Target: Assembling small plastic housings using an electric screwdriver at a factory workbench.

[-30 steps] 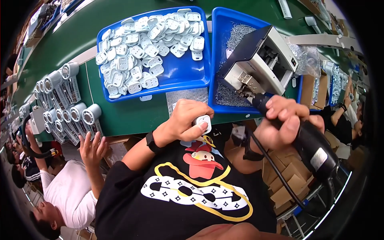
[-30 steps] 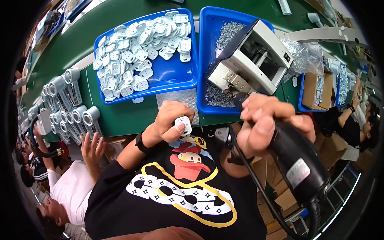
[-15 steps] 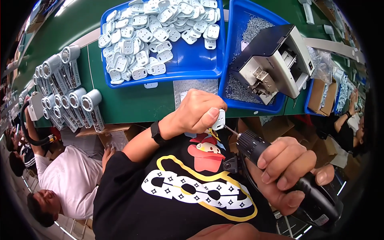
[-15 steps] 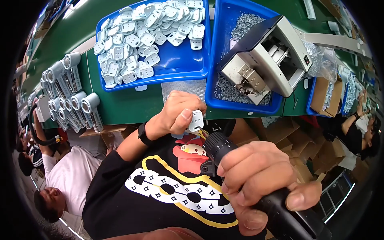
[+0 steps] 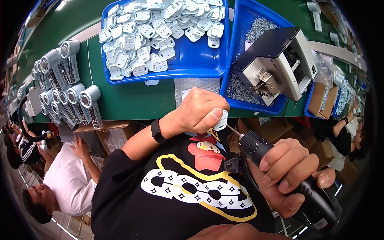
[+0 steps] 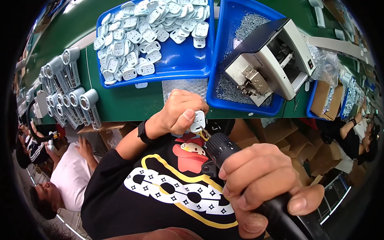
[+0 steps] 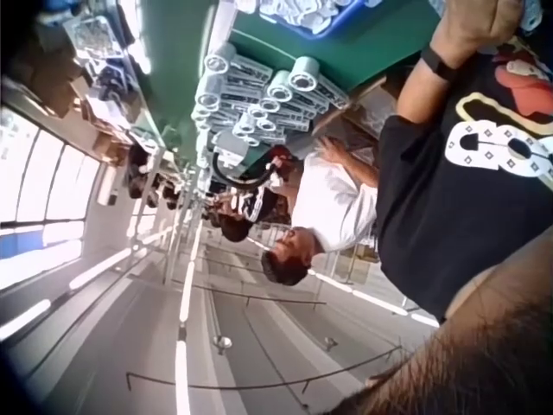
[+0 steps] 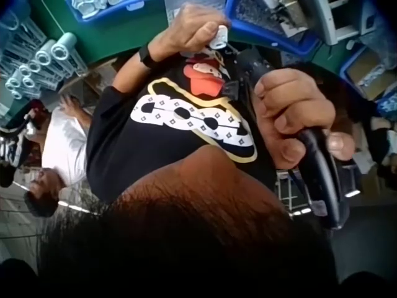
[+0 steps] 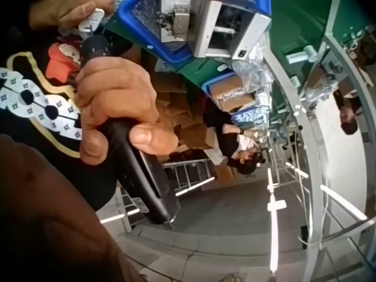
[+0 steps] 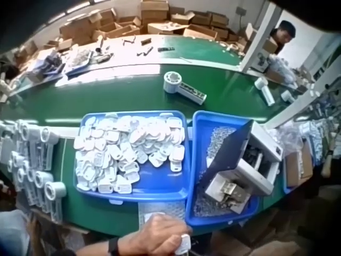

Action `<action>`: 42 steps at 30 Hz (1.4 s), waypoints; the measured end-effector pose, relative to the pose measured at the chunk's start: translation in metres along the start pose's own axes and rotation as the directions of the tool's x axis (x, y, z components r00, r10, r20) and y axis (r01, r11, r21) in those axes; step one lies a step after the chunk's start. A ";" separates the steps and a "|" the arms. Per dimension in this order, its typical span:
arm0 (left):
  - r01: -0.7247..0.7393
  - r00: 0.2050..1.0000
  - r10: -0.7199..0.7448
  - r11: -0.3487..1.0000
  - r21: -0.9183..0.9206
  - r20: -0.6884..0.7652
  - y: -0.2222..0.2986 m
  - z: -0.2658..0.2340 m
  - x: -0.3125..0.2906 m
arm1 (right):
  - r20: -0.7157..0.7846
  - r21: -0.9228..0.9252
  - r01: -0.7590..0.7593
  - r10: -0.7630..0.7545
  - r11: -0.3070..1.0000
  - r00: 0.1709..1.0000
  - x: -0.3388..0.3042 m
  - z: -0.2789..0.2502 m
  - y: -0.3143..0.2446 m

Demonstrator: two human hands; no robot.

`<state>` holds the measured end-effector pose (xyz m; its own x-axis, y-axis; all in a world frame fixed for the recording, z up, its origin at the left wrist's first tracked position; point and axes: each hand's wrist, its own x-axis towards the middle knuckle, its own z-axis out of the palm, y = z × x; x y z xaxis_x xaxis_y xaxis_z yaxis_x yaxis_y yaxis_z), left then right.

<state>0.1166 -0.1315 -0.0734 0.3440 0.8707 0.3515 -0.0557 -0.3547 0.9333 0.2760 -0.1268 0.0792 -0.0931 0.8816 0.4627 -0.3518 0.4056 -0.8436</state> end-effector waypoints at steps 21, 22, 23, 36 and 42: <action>0.000 1.000 0.000 1.000 0.011 -0.013 -0.004 0.001 -0.002 | -0.217 -0.101 0.117 -0.136 0.988 0.967 -0.007 -0.011 0.020; -0.005 1.000 0.005 1.000 0.000 -0.020 -0.004 0.003 -0.002 | -0.355 -0.247 0.186 -0.268 0.951 0.896 -0.001 -0.013 0.025; -0.008 1.000 0.007 1.000 -0.009 -0.013 -0.002 0.005 -0.001 | -0.348 -0.392 0.178 -0.325 0.903 0.880 0.009 -0.029 0.043; 0.007 1.000 -0.007 1.000 0.007 0.001 -0.004 0.004 -0.001 | -0.178 0.051 0.008 0.001 0.999 0.984 -0.001 -0.009 0.004; 0.007 1.000 -0.007 1.000 -0.009 0.016 -0.001 0.002 0.000 | 0.000 0.152 -0.062 0.063 0.986 0.998 0.007 -0.011 0.023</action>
<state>0.1185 -0.1312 -0.0747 0.3596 0.8676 0.3436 -0.0613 -0.3454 0.9364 0.2770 -0.1084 0.0604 -0.1153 0.9053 0.4088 -0.4831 0.3085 -0.8194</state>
